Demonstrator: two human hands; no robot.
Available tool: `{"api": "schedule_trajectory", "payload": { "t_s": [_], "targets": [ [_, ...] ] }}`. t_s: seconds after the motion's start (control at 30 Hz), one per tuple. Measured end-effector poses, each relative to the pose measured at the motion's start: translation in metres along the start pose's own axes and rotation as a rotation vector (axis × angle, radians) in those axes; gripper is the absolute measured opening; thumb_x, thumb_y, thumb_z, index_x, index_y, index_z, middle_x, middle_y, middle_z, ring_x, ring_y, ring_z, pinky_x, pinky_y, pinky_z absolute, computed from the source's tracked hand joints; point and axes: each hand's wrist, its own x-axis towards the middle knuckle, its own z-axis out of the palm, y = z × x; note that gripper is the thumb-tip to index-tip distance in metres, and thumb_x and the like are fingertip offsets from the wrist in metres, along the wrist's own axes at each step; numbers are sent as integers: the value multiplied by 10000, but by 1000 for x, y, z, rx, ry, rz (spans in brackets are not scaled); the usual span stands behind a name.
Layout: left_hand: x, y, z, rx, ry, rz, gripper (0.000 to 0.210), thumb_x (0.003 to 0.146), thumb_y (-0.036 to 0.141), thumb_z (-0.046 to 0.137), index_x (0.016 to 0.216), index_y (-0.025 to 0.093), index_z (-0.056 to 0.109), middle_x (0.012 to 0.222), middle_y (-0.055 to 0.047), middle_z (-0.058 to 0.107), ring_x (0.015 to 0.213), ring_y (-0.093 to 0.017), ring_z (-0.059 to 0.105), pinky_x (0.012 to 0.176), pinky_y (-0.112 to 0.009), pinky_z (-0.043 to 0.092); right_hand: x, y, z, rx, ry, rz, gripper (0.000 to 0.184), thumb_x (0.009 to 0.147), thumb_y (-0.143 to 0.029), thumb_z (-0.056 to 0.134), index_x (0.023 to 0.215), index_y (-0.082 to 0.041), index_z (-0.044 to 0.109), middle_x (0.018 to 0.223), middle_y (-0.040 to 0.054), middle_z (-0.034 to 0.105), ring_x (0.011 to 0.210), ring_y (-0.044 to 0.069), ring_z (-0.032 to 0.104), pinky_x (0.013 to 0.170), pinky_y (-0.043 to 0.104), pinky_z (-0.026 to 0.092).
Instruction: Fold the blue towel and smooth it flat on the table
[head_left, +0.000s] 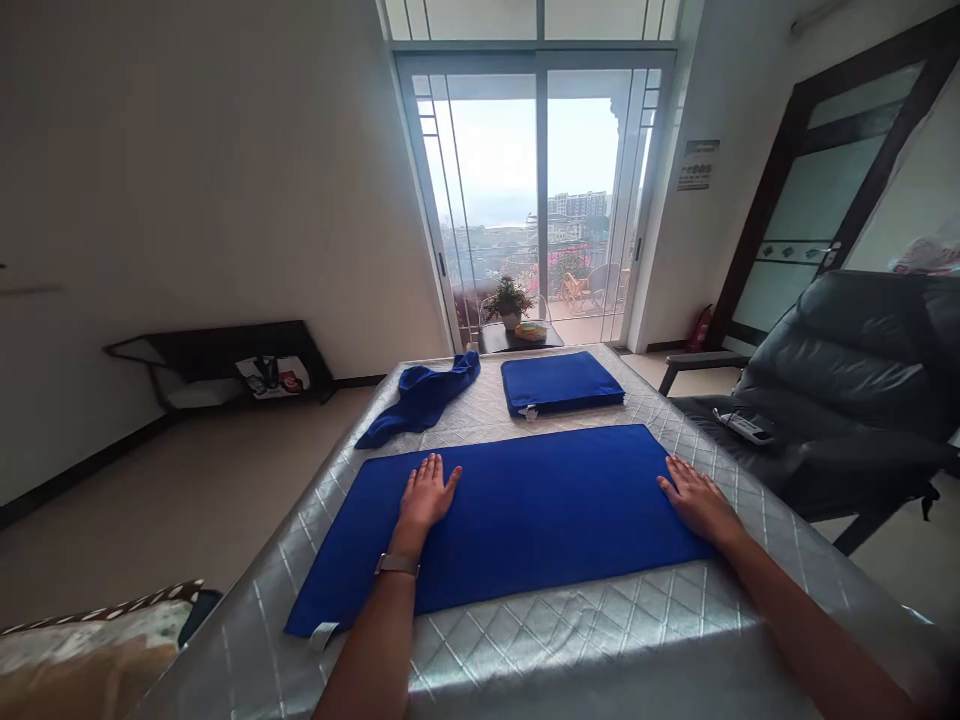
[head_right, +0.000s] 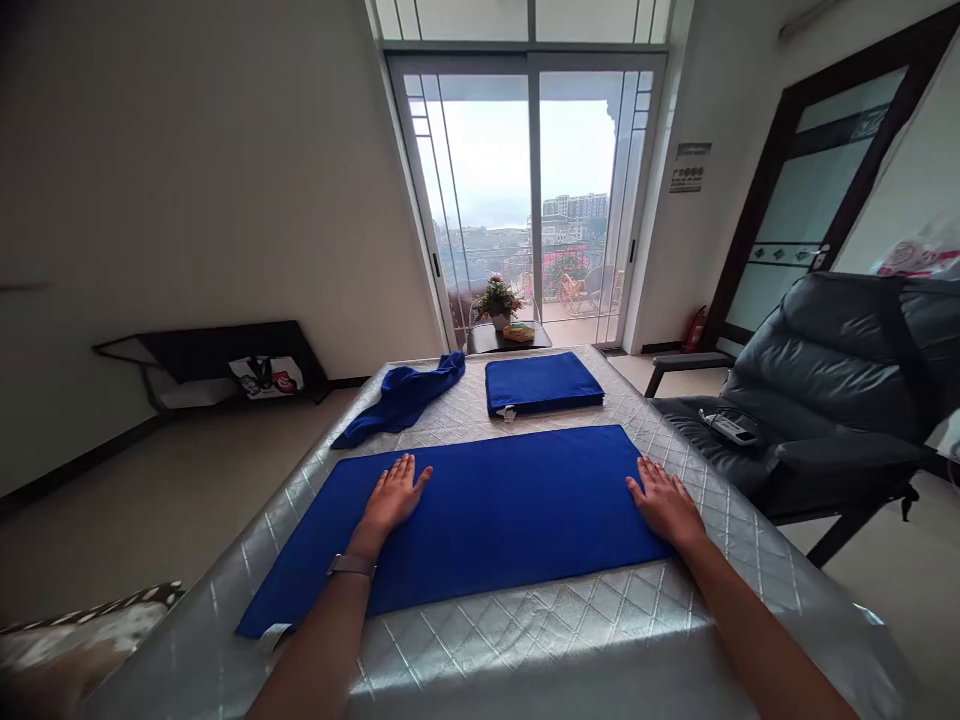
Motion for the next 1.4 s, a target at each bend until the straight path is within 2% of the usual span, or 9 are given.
{"api": "schedule_trajectory", "payload": {
  "t_s": [0.13,0.3,0.47,0.57,0.77,0.87,0.93,1.1,1.4],
  "targets": [
    [3,-17,-1,-10,33,-96,823,971,624,108,1536,48,273,1615,-154,227,1504,-260,199,1230,-448,147,1,1,0,-5,-10,-5,691,979,-465,167,1562,-99,222,1634,75,213,1507,211,185,1226,440,173],
    [3,-22,-2,-30,60,-119,790,979,605,157,1526,55,303,1607,-159,251,1497,-271,222,1224,-461,169,0,1,-3,-33,14,12,685,976,-467,191,1553,-105,260,1621,82,254,1497,231,220,1215,455,210],
    [3,-13,-8,-55,142,-76,743,999,550,186,1502,27,346,1579,-187,314,1480,-282,273,1212,-469,212,-6,-19,-17,-132,240,-86,603,957,-340,284,1490,-84,404,1584,119,341,1490,265,241,1228,485,157],
    [1,12,-10,-77,226,48,676,1014,503,191,1488,67,394,1561,-171,364,1468,-267,308,1205,-461,243,-8,-65,-28,-74,287,-229,574,953,-264,276,1477,-84,427,1558,118,389,1472,241,292,1225,451,188],
    [-14,71,-6,-107,263,354,608,1025,473,213,1473,129,438,1542,-115,418,1455,-220,339,1215,-420,255,10,-203,-40,211,106,-485,580,998,-363,258,1504,-111,388,1573,90,360,1478,194,277,1221,386,212],
    [-19,77,0,-98,236,389,604,1029,466,201,1473,132,437,1536,-106,432,1449,-211,349,1212,-413,266,27,-253,-34,253,3,-513,592,1005,-388,248,1510,-105,375,1583,96,339,1489,201,245,1224,380,179],
    [-19,74,4,-90,218,390,599,1029,469,198,1477,149,433,1540,-96,427,1450,-212,347,1208,-415,274,35,-271,-26,245,-46,-499,606,1008,-401,236,1520,-96,349,1594,104,312,1498,202,215,1225,385,155],
    [-11,66,11,-115,142,346,654,1016,524,197,1494,132,408,1558,-120,386,1464,-249,316,1213,-441,259,41,-276,-10,239,-59,-481,646,1009,-450,183,1534,-97,312,1611,104,262,1508,200,178,1228,398,108],
    [-7,62,19,-77,108,328,655,1008,551,215,1501,162,401,1563,-117,377,1470,-254,303,1211,-461,249,39,-273,-8,296,-38,-481,663,1006,-460,158,1527,-85,326,1607,115,273,1505,205,191,1227,398,102]
  ]
}}
